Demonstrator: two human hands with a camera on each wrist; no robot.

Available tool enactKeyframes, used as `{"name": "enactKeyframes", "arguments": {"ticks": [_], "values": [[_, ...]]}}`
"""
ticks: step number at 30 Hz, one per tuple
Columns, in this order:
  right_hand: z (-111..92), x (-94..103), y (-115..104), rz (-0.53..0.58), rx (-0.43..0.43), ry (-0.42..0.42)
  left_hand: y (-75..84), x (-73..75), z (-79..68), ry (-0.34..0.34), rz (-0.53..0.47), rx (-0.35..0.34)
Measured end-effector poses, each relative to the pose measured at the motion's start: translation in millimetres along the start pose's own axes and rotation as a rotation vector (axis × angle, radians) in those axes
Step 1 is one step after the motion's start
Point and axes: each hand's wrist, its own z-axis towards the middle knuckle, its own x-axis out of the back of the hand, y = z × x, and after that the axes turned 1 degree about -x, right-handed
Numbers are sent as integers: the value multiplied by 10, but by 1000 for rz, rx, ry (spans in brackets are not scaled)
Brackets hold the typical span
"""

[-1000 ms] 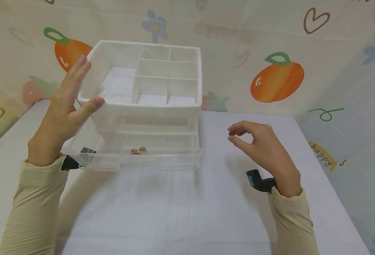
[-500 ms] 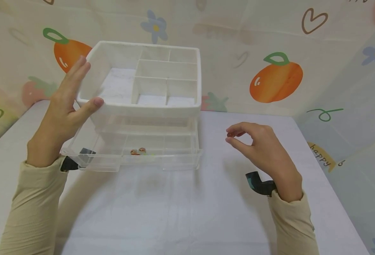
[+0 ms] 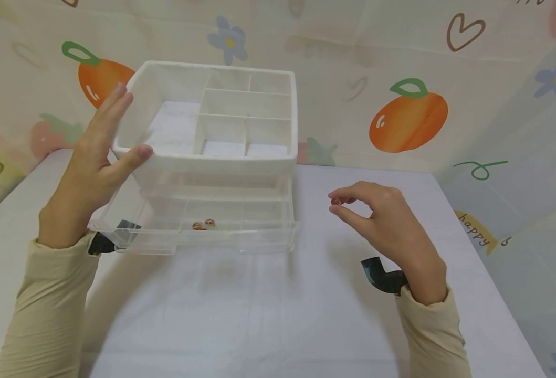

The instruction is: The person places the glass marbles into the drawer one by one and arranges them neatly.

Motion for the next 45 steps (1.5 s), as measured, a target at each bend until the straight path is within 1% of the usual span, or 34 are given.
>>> {"name": "enactKeyframes", "arguments": {"ticks": [12, 20, 24, 29, 36, 39, 45], "values": [[42, 12, -145, 30, 29, 12, 1, 19, -4, 10, 2, -8], [88, 48, -233, 45, 88, 42, 0, 17, 3, 16, -9, -15], [124, 60, -283, 76, 129, 69, 0, 17, 5, 14, -9, -12], [177, 74, -353, 113, 170, 81, 5, 21, 8, 6, -6, -2], [251, 113, -477, 94, 172, 23, -4, 12, 13, 4, -9, -1], [277, 116, -510, 95, 193, 9, -7, 10, 15, 2, -7, -1], [327, 89, -557, 147, 254, -7, 2, 15, 13, -10, -10, 15]]}}
